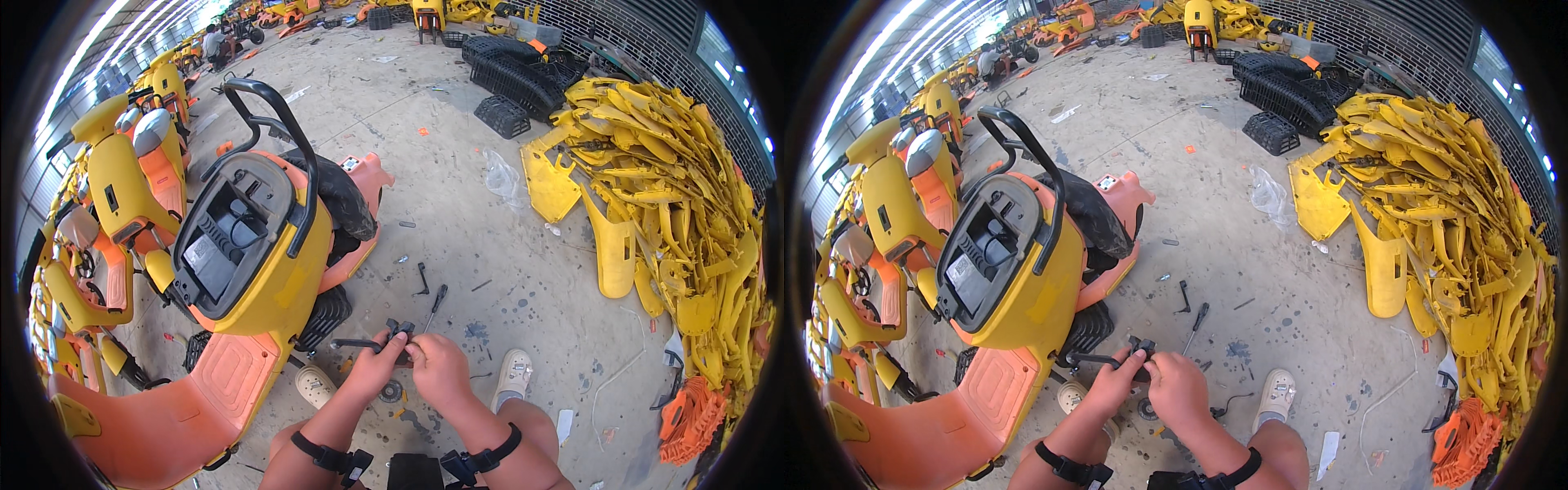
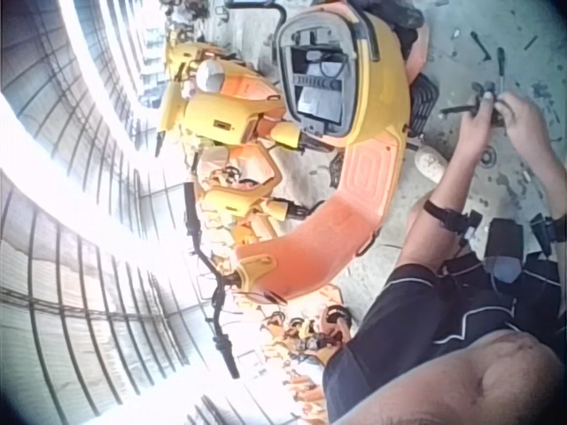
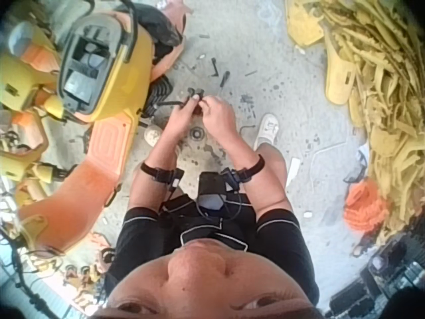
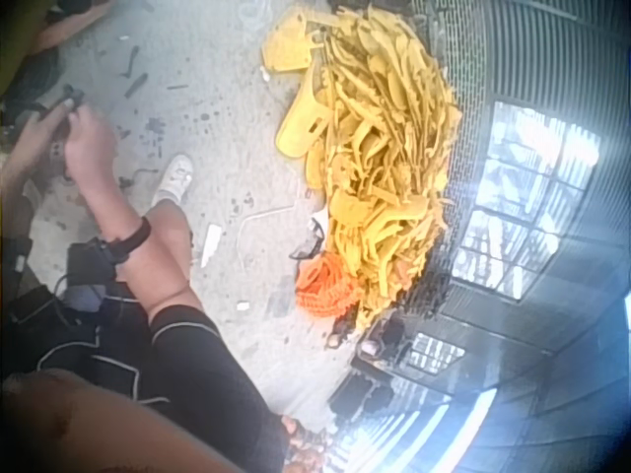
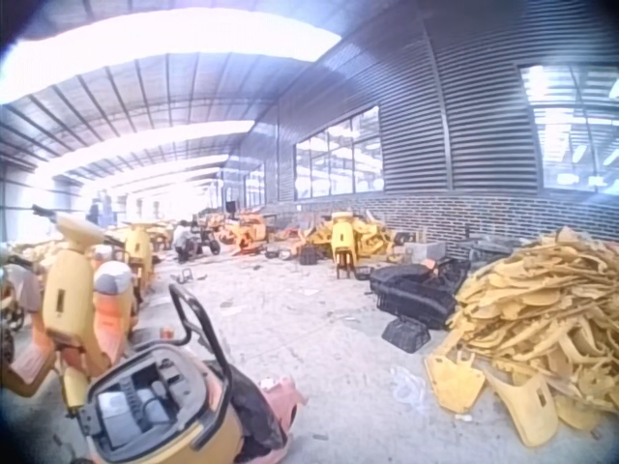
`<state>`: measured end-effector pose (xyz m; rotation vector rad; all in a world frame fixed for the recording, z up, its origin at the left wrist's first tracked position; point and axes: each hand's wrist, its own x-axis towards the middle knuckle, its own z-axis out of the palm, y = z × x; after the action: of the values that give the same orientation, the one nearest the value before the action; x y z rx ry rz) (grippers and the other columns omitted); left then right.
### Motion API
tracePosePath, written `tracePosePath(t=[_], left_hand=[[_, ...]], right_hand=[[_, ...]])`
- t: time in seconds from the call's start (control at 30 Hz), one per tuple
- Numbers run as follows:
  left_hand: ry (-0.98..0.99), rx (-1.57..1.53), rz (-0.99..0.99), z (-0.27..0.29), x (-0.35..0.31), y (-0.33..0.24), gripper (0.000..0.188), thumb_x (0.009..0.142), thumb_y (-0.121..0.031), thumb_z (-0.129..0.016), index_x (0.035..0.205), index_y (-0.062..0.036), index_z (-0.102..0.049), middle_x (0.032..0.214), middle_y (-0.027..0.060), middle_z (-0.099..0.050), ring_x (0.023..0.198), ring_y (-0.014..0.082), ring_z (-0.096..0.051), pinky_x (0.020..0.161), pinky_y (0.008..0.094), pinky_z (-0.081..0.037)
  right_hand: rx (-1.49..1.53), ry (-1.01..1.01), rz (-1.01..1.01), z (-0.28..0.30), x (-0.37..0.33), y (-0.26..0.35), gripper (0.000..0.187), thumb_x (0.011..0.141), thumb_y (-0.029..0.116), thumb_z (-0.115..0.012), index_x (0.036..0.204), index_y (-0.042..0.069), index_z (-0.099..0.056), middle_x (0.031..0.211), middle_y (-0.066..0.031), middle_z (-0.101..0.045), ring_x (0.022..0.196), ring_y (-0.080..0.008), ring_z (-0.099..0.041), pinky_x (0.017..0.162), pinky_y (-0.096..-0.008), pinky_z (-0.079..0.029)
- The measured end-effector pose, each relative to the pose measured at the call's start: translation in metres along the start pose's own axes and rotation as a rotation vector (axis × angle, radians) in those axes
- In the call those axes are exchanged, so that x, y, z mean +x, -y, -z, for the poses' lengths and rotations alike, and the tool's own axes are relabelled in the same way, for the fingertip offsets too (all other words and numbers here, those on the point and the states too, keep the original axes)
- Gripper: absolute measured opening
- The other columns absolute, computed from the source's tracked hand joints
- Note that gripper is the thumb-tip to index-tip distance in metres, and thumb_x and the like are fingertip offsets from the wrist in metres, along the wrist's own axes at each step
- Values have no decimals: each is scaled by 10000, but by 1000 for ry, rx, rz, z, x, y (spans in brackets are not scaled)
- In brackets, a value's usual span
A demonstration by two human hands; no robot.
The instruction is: The person sits on the floor of a workshop and uses a wrench to tighten a bolt on a small black plastic component held in their hands. The person continues to adjust the component and the bolt throughout the clip.
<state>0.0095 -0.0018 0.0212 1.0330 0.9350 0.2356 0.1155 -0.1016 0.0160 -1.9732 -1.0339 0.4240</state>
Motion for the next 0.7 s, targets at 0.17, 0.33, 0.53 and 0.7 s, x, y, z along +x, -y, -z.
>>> tracePosePath(t=[0.17,0.33,0.53,0.7], left_hand=[[35,-173,64,15,17,18,386,1067,-314,-587,1316,-21,-617,1170,70,-688,1045,167,-676,881,328,-572],[-8,-179,34,21,21,11,387,1070,-290,-583,1333,-7,-608,1231,101,-681,1096,183,-671,884,333,-578],[-27,-106,-23,25,24,-4,379,1078,-262,-566,1326,23,-593,1259,133,-672,1142,215,-667,962,355,-567],[3,-132,-72,26,35,-6,361,1085,-255,-552,1301,30,-597,1273,137,-671,1140,221,-669,1003,369,-551]], right_hand=[[-56,-84,126,-9,3,0,116,954,170,-667,928,56,-667,838,-150,-658,797,-398,-636,686,-521,-490],[70,48,-83,-14,11,9,203,981,247,-661,1010,47,-681,921,-155,-704,854,-392,-670,723,-485,-523],[367,193,-338,-26,26,2,282,1036,278,-635,1100,7,-677,923,-88,-725,830,-197,-684,747,-350,-528],[673,264,-595,-31,39,-2,351,1063,344,-596,1055,-1,-662,815,-22,-645,712,-125,-587,663,-298,-480]])
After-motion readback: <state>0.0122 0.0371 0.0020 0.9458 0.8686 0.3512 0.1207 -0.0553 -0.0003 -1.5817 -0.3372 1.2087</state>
